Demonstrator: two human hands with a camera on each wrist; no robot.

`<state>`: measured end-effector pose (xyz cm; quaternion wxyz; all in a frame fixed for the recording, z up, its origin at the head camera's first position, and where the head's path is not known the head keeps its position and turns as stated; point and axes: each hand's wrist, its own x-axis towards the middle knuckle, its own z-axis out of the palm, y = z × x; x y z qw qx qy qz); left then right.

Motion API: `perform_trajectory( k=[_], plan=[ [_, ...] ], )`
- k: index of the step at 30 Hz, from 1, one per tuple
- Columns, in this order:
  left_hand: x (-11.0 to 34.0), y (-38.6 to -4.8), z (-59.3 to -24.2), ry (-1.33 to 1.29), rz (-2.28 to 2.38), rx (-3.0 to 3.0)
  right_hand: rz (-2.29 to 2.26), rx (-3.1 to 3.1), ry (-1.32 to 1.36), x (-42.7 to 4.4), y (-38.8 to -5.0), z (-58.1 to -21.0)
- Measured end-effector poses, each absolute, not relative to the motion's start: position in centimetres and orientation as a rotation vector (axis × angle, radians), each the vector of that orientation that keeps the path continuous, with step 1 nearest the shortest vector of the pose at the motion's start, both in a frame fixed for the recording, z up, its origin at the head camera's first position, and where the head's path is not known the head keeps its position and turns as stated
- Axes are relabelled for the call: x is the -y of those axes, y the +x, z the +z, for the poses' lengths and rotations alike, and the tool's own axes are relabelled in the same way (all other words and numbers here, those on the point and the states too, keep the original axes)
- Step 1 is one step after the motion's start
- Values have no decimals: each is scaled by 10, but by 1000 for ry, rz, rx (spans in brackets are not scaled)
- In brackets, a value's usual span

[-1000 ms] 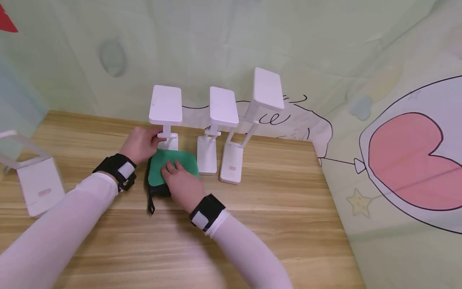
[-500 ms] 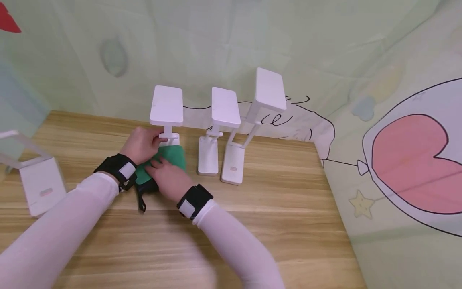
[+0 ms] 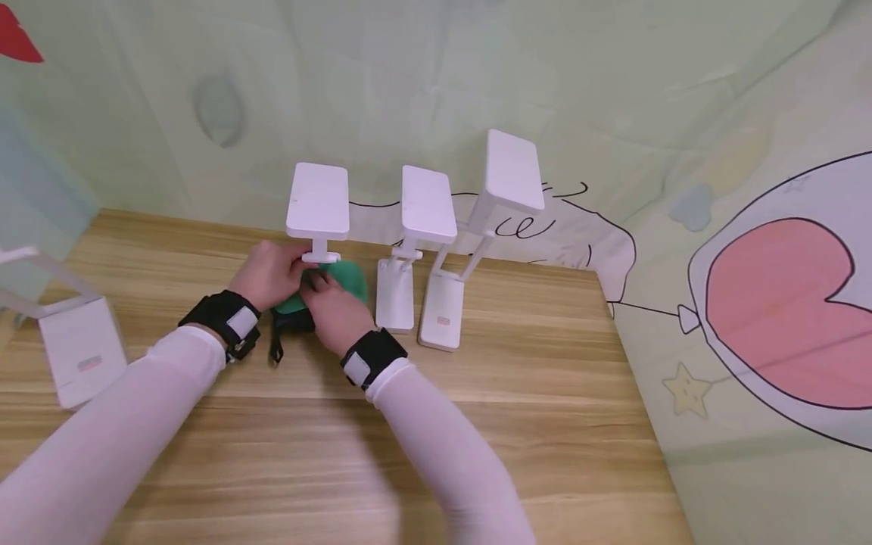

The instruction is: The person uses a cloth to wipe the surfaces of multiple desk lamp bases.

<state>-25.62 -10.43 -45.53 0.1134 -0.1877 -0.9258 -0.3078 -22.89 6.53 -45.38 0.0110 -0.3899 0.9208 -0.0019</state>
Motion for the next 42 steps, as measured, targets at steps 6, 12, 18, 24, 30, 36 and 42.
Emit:
perform_trajectory(
  k=[6, 12, 18, 24, 30, 36, 42],
  plan=[
    [106, -256, -456, -549, -899, 2708, 103, -2871, -1083, -68, -215, -448],
    [109, -255, -456, -540, -881, 2703, 211, -2821, -1079, -68, -193, -437],
    [111, -256, -457, -550, -879, 2688, 231, -2759, -1155, -61, -177, -433],
    [109, -256, -457, -547, -903, 2679, 193, -2773, -1257, -51, -182, -439],
    [107, -255, -455, -534, -921, 2693, 66, -2832, -1276, -50, -213, -449],
    [102, -255, -455, -545, -914, 2708, 8, -2846, -1246, -62, -230, -455],
    [102, -254, -456, -524, -922, 2705, -51, -2809, -1147, -74, -229, -454]
  ],
)
